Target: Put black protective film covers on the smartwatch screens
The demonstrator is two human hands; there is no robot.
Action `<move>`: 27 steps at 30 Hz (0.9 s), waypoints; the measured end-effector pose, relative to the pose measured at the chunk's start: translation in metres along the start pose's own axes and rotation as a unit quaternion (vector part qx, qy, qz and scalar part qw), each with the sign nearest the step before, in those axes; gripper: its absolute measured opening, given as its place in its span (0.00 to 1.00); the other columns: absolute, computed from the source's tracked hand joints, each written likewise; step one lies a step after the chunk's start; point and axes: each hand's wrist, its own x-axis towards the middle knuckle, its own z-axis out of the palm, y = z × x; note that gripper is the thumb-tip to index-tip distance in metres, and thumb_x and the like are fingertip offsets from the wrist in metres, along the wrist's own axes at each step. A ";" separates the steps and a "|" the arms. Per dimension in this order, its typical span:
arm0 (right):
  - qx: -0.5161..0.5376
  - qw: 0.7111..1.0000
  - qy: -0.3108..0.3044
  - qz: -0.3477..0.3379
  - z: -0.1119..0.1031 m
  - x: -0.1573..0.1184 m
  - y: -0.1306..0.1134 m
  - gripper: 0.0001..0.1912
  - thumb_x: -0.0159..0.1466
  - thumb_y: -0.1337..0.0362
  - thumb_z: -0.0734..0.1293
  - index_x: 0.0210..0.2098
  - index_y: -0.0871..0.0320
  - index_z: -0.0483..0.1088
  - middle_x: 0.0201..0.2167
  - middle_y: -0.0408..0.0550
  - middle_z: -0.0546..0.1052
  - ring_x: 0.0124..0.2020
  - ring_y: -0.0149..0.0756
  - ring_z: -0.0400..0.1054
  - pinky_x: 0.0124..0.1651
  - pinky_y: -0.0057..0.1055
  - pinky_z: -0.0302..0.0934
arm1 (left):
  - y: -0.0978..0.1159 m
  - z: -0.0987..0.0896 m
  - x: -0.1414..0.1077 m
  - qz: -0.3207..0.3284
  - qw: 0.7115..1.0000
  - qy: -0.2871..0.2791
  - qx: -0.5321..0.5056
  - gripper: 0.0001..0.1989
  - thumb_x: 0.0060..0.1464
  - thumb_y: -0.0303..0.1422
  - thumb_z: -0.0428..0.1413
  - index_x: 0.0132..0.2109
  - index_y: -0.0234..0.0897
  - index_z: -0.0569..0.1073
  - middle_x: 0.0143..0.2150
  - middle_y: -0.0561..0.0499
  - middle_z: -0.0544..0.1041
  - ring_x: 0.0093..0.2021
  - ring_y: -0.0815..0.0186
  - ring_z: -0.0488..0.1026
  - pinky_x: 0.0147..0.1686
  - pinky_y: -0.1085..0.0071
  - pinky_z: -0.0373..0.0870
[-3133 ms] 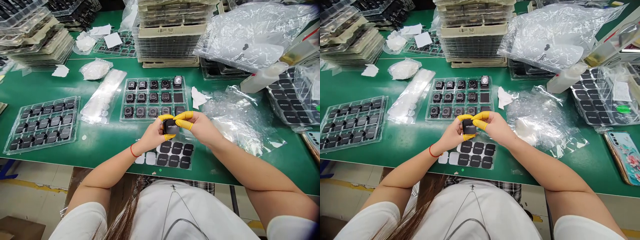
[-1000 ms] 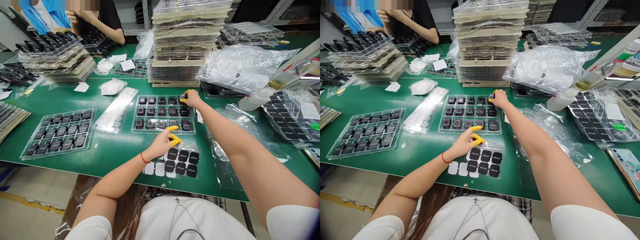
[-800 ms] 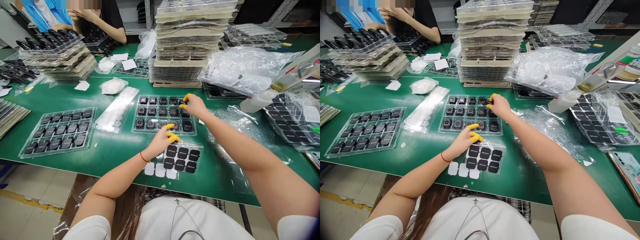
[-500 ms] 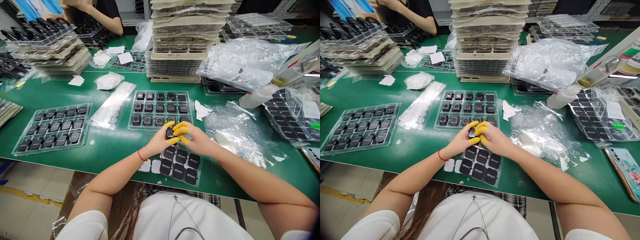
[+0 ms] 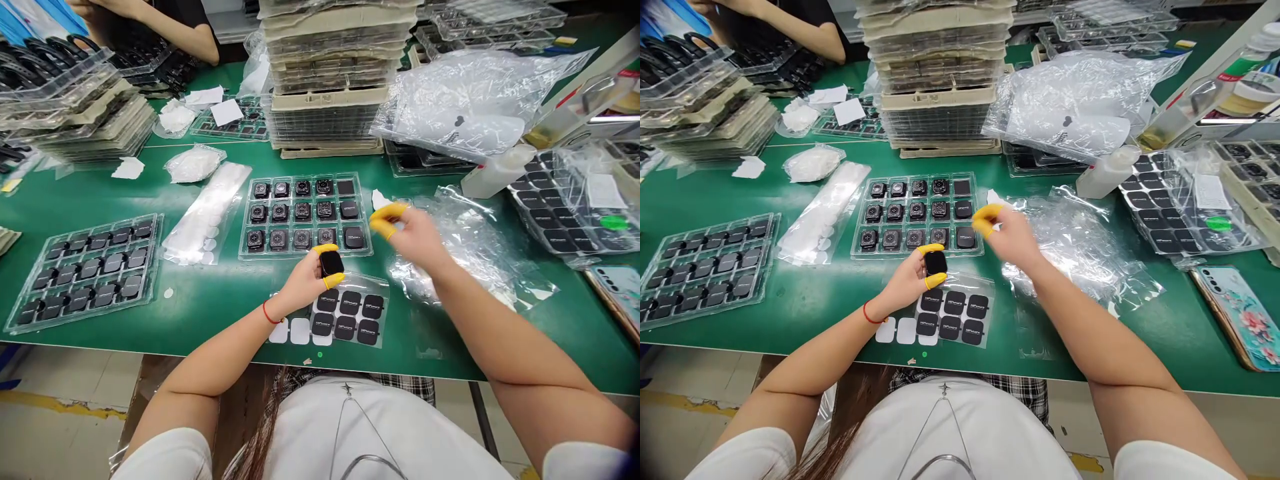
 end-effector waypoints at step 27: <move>-0.039 0.932 -0.024 -0.359 0.046 -0.044 -0.034 0.09 0.68 0.64 0.64 0.39 0.50 0.78 0.35 0.48 0.75 0.37 0.39 0.63 0.41 0.39 0.61 | 0.002 -0.007 -0.005 0.067 0.996 -0.056 0.033 0.29 0.48 0.33 0.66 0.56 0.39 0.66 0.48 0.48 0.75 0.40 0.68 0.72 0.40 0.71 0.72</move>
